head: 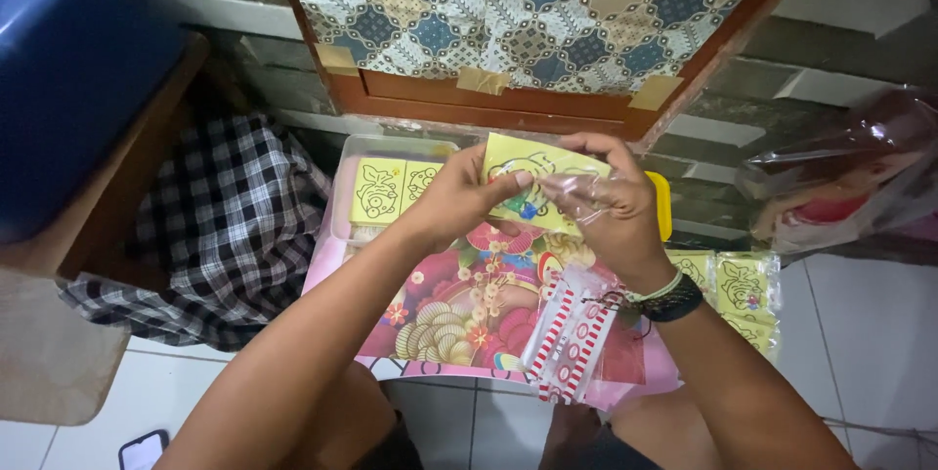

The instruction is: Packaging yellow stickers and small colorful plastic pieces into clear plastic bags at a packing station.

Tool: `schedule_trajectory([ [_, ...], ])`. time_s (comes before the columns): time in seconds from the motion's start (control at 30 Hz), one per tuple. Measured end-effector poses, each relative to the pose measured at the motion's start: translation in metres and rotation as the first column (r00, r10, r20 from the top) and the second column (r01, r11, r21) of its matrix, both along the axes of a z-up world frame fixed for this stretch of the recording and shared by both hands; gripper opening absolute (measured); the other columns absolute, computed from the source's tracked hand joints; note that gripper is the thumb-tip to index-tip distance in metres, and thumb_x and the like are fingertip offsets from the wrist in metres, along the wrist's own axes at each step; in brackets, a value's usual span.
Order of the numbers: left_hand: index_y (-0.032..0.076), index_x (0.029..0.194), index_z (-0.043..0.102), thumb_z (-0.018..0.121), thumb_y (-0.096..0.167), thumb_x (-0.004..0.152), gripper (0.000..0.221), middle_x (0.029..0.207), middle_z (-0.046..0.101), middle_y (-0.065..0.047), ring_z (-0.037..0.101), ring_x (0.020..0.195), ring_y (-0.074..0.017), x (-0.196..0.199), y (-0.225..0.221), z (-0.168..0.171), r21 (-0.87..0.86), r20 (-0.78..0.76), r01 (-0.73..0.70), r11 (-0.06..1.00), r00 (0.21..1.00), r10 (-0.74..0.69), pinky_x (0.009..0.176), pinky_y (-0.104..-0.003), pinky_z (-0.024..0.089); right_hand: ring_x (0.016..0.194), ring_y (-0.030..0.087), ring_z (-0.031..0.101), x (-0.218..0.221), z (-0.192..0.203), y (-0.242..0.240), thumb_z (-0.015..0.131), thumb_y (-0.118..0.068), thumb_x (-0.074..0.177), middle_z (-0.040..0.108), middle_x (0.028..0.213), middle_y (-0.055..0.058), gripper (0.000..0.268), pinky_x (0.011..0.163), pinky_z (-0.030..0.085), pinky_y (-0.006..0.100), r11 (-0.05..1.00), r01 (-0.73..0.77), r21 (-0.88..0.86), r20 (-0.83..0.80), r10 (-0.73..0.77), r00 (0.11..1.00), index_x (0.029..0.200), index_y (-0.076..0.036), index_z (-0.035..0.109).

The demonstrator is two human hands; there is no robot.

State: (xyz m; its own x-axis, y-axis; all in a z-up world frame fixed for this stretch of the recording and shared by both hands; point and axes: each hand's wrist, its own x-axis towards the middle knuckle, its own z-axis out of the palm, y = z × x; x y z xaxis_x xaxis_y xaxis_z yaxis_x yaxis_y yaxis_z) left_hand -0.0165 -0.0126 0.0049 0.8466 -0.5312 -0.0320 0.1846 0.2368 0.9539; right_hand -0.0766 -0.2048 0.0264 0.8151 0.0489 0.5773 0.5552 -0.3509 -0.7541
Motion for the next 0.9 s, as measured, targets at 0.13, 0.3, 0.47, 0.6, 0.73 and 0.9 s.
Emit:
schedule_trajectory([
  [0.13,-0.006,0.112,0.059,0.074,0.011,0.093,0.029,0.090,0.070,-0.016,0.075,0.074,-0.0250,0.005,0.000,-0.005,-0.024,-0.009,-0.046,0.999,0.999,0.045,0.051,-0.042,0.069,0.115,0.034,0.063,-0.001,0.006,-0.010,0.078,-0.001,0.090,0.059,0.127,0.025,0.013,0.100,0.054,0.043,0.999,0.039,0.010,0.014,-0.039,0.999,0.101,0.006,0.074],
  [0.3,-0.004,0.113,0.059,0.076,0.012,0.091,0.032,0.089,0.071,-0.014,0.077,0.073,-0.0282,0.006,-0.005,0.000,-0.087,-0.030,-0.174,0.981,0.985,0.172,0.052,-0.046,0.070,0.113,0.023,0.062,-0.001,0.005,-0.028,0.066,-0.019,0.103,0.062,0.119,0.019,0.023,0.078,0.059,0.029,0.995,0.084,0.055,-0.062,-0.081,0.995,0.107,0.002,0.075],
  [0.47,-0.005,0.115,0.057,0.076,0.007,0.089,0.035,0.091,0.071,-0.015,0.077,0.075,-0.0315,0.010,-0.004,0.002,-0.161,-0.080,-0.316,0.935,0.949,0.306,0.055,-0.046,0.070,0.106,0.017,0.060,0.004,0.000,-0.028,0.086,-0.017,0.085,0.064,0.102,0.010,0.025,0.095,0.048,0.030,0.997,0.080,-0.015,-0.125,-0.081,0.989,0.106,-0.005,0.080],
  [0.6,-0.006,0.116,0.057,0.076,0.005,0.089,0.035,0.092,0.071,-0.016,0.077,0.076,-0.0337,0.021,-0.004,-0.015,-0.168,-0.096,-0.332,0.928,0.943,0.320,0.056,-0.049,0.070,0.095,0.016,0.057,0.008,-0.020,-0.037,0.081,-0.008,0.091,0.060,0.095,0.009,0.011,0.089,0.047,0.031,0.992,0.108,0.068,-0.094,-0.102,0.990,0.097,-0.001,0.077],
  [0.73,0.001,0.107,0.066,0.079,0.006,0.088,0.024,0.088,0.074,-0.012,0.078,0.076,-0.0265,0.032,-0.005,-0.036,-0.195,-0.097,-0.353,0.915,0.935,0.340,0.063,-0.043,0.070,0.095,0.011,0.060,0.003,0.000,-0.026,0.073,-0.008,0.097,0.063,0.104,0.007,0.027,0.084,0.051,0.025,0.916,0.185,0.355,-0.182,-0.127,0.975,0.119,-0.004,0.057],
  [0.9,0.002,0.103,0.065,0.080,0.005,0.087,0.021,0.089,0.075,-0.014,0.078,0.077,-0.0277,0.029,-0.011,-0.035,-0.302,-0.169,-0.363,0.882,0.930,0.325,0.065,-0.042,0.069,0.099,0.018,0.066,0.002,-0.007,-0.018,0.074,-0.011,0.093,0.063,0.112,0.007,0.044,0.088,0.058,0.030,0.783,0.177,0.596,-0.302,0.015,0.953,0.127,-0.007,0.046],
])
